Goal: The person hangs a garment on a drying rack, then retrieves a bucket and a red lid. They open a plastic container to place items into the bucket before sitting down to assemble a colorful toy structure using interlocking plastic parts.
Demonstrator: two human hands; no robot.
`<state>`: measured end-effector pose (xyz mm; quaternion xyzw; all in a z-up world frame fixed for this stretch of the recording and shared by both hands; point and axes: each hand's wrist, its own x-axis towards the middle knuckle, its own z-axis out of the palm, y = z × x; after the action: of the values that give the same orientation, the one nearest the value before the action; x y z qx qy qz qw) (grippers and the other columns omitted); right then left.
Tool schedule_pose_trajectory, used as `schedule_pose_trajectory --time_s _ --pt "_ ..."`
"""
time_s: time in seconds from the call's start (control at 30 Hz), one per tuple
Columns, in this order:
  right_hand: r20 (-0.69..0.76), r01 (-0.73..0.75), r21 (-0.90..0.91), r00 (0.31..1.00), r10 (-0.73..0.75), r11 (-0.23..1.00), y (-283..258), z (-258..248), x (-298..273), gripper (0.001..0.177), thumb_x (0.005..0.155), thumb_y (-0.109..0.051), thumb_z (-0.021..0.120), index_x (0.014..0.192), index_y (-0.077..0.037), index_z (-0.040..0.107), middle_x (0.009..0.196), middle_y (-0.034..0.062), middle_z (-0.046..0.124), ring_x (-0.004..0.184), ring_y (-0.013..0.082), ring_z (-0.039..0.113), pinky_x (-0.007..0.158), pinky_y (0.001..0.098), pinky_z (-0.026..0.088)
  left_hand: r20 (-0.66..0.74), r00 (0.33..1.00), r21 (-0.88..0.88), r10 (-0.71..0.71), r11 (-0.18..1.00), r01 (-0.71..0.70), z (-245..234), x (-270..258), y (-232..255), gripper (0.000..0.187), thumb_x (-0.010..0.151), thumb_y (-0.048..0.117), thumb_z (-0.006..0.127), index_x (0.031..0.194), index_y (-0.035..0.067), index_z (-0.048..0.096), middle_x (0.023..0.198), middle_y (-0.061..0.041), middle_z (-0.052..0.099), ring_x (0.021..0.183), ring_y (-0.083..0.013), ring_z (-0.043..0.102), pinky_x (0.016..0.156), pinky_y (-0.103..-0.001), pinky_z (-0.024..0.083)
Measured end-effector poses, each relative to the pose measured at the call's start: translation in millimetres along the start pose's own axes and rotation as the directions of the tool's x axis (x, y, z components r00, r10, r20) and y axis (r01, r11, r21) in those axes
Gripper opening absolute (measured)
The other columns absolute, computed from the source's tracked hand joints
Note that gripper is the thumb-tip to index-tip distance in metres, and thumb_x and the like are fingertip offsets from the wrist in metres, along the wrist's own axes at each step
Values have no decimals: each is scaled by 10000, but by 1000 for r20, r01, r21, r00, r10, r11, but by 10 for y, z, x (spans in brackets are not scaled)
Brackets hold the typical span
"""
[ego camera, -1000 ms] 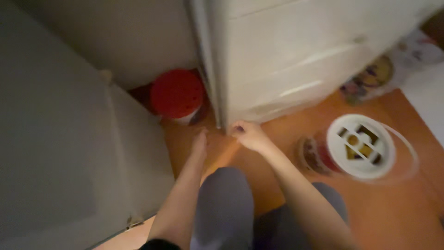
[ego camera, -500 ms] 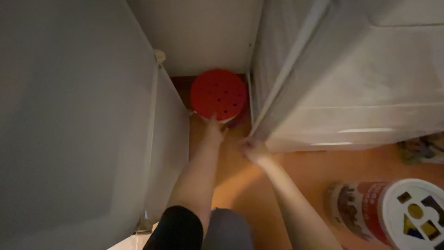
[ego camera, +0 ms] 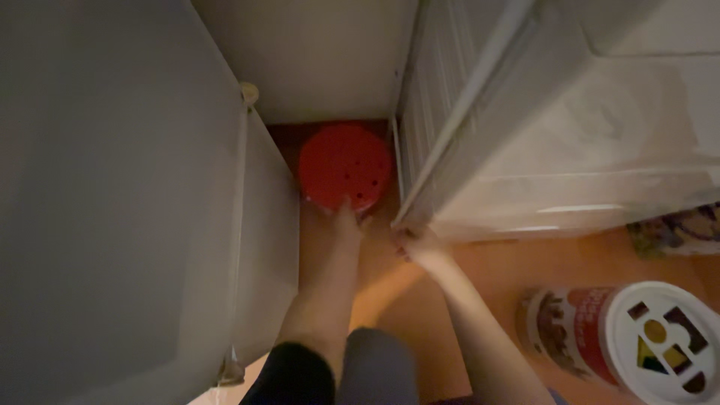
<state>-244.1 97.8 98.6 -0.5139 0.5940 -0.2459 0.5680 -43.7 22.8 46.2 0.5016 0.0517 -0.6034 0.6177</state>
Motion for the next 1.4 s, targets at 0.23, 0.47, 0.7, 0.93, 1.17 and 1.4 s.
schedule_pose_trajectory --time_s 0.23,0.47,0.7,0.93,1.17,1.4 --pt "0 86 39 996 -86 996 449 113 233 378 922 -241 633 1260 -75 672 1036 102 761 802 203 714 703 344 583 -53 990 353 -133 924 144 -1040 -1006 -293 654 953 425 581 1521 189 358 1469 -106 520 1294 -335 562 1084 -539 409" --pt "-34 -5 104 999 8 995 437 450 293 532 883 -330 664 1355 -93 596 1176 106 717 958 233 689 794 382 572 -38 912 879 409 447 -164 -1213 -1102 382 724 1021 457 583 1469 -94 436 1465 -325 523 1357 -427 528 1146 -459 426" --pt "-60 -163 131 983 172 978 225 550 460 701 844 -419 694 1450 -112 521 1316 110 672 1114 264 663 886 419 560 178 606 842 775 199 -501 -1184 -187 378 831 867 357 763 1428 -140 404 1431 -342 505 1345 -432 508 1129 -463 405" --pt "180 -402 485 915 361 776 742 622 469 629 909 -470 662 1397 -77 605 1255 131 747 1099 276 714 914 400 576 144 790 851 596 333 -406 -1257 -727 337 803 805 400 806 1360 -106 523 1381 -277 606 1275 -370 612 1071 -443 489" --pt "318 -519 230 839 441 823 989 -120 -420 647 867 -535 586 1414 -190 587 1268 36 708 1093 274 687 889 517 563 -82 962 966 261 259 12 -1151 -1583 171 901 748 394 874 1357 -118 450 1325 -267 594 1209 -348 615 1005 -426 526" --pt "137 -568 33 818 559 822 414 -981 -1514 603 819 -446 673 1314 -102 676 1176 124 757 1025 300 729 808 502 633 158 965 977 -212 177 -121 -828 -1716 -365 692 839 451 737 1359 19 590 1273 -167 700 1117 -271 696 861 -379 576"
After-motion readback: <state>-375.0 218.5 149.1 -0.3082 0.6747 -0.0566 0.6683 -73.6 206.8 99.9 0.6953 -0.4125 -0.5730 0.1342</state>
